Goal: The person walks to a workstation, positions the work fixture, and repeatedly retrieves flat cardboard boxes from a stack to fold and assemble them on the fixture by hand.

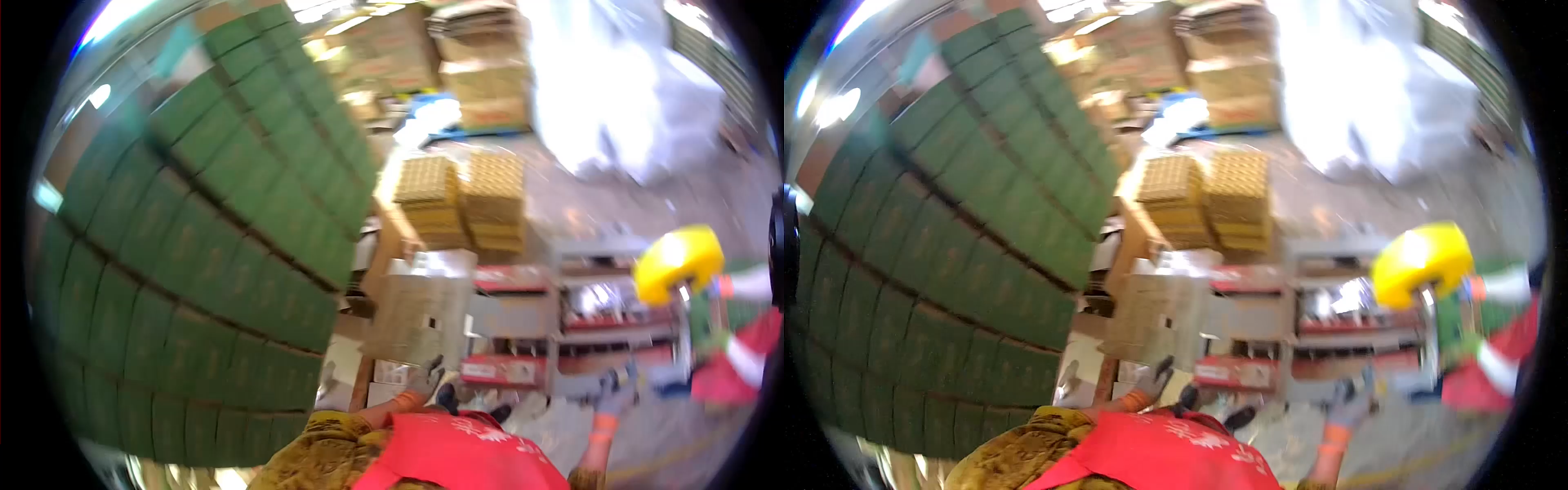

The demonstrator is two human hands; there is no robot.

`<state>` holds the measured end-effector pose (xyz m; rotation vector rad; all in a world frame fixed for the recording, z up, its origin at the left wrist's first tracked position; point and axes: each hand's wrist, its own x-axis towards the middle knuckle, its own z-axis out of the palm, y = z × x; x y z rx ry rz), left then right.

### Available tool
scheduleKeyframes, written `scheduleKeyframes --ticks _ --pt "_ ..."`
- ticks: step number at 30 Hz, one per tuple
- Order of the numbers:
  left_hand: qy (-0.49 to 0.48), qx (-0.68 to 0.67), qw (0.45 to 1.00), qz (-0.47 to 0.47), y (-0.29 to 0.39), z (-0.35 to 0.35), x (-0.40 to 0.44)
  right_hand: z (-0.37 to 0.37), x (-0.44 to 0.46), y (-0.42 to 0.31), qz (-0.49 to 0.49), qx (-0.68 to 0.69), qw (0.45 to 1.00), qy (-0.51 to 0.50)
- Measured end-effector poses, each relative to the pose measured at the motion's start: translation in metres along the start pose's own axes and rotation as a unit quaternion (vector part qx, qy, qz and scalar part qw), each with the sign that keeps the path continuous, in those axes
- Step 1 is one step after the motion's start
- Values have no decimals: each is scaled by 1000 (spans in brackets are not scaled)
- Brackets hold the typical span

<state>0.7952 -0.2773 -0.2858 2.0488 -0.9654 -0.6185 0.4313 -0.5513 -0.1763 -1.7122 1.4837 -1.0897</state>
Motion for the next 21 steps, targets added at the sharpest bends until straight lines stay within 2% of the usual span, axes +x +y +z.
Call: scheduleKeyframes --ticks 3,5,6,7,8,9,10,11,12,13,14,16,17,19,21 --pt "75 -10 997 -1 6 -31 -3 12 0 -64 -12 -95 995 -41" --pt "84 -21 996 -38 8 -39 -5 25 11 -58 -82 -88 992 -30" --pt "82 -24 995 -57 3 -45 -7 31 9 -85 -110 -87 990 -22" --pt "94 -98 989 -64 -33 -37 -6 36 9 -113 -7 -54 995 -84" --pt "79 3 995 -59 -54 -40 -7 64 16 -69 -47 119 988 -90" --pt "66 103 991 -53 -75 -44 -7 71 10 -107 -60 106 985 -125" --pt "48 152 986 -37 -94 -48 -6 96 6 -99 61 258 950 -162" --pt "48 127 990 -40 -100 -64 -5 106 -5 -132 -99 94 980 -146" --pt "42 68 995 -53 -102 -77 2 122 -15 -123 -62 133 963 -225" --pt "38 -27 996 -82 -101 -86 9 136 -29 -124 -236 0 950 -205" --pt "34 -100 989 -101 -104 -95 17 127 -45 -161 -230 -14 954 -191" --pt "29 -173 975 -134 -116 -107 24 166 -64 -173 -183 0 960 -211" --pt "21 -185 971 -147 -125 -113 25 169 -74 -194 -82 -43 947 -308" --pt "6 -200 966 -164 -140 -127 27 180 -98 -205 -68 -93 932 -343" --pt "-15 -203 965 -166 -149 -135 33 216 -119 -157 -240 -117 938 -221"
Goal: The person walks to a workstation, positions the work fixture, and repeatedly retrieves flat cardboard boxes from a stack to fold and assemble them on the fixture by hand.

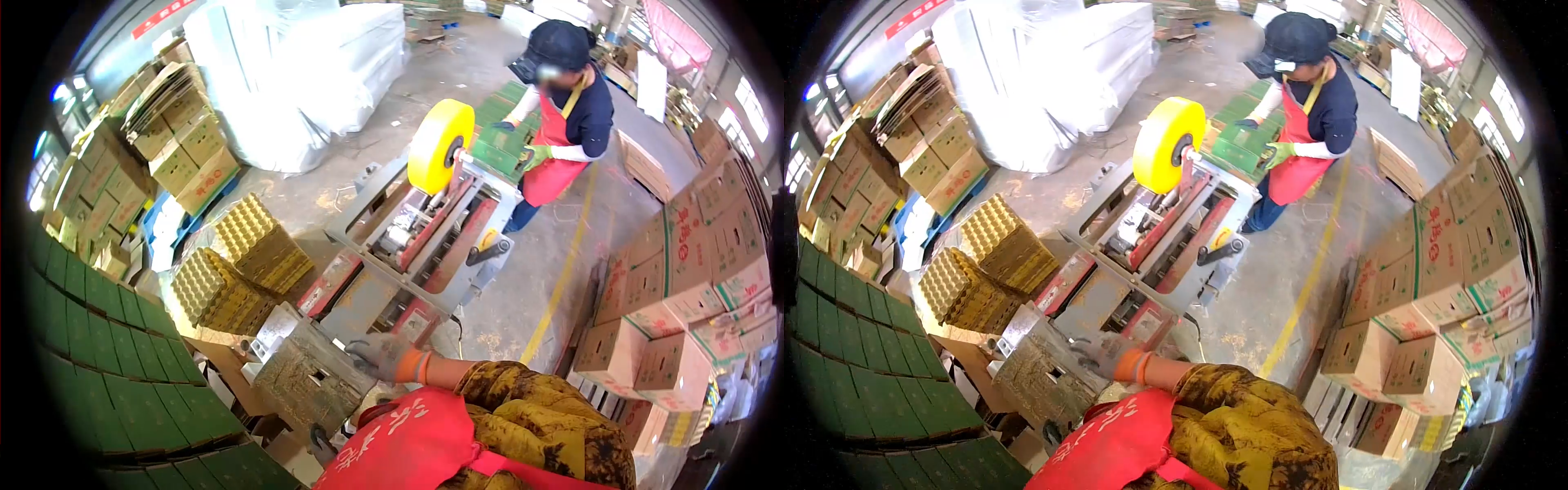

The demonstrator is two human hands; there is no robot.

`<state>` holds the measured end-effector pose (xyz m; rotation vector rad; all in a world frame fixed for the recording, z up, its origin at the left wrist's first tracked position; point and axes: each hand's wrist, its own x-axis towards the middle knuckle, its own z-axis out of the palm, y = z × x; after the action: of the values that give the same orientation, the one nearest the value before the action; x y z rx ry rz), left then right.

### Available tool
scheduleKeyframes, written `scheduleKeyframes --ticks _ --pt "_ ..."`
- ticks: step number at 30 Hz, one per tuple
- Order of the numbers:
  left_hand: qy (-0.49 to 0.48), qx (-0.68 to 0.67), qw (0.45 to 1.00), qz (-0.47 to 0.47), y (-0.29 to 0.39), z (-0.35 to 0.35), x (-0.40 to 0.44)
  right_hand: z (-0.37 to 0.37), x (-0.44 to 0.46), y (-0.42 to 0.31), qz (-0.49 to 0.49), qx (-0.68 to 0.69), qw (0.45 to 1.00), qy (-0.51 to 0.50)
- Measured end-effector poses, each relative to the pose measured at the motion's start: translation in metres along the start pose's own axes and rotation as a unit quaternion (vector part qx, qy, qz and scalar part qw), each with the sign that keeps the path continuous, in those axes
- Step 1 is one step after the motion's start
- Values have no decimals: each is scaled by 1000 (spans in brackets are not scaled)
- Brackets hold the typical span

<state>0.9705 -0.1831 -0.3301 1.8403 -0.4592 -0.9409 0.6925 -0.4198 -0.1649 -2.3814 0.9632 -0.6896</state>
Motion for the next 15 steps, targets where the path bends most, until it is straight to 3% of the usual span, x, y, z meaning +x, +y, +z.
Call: scheduleKeyframes --ticks 2,4,5,7,10,13,15 --pt "-25 6 1000 2 2 -5 7 -17 -7 25 -13 -6 994 105" --pt "-53 11 999 9 8 -4 16 -53 -28 59 111 -100 970 191" --pt "-64 10 998 13 11 -1 19 -92 -32 58 136 -52 958 247" --pt "-86 12 996 21 18 6 26 -134 -53 79 273 -245 877 312" --pt "-103 14 994 29 25 20 29 -172 -66 112 312 -252 868 292" --pt "-107 13 994 29 31 39 22 -156 -73 182 281 -144 931 181" --pt "-97 8 995 19 35 55 15 -156 -56 198 296 -177 929 136"
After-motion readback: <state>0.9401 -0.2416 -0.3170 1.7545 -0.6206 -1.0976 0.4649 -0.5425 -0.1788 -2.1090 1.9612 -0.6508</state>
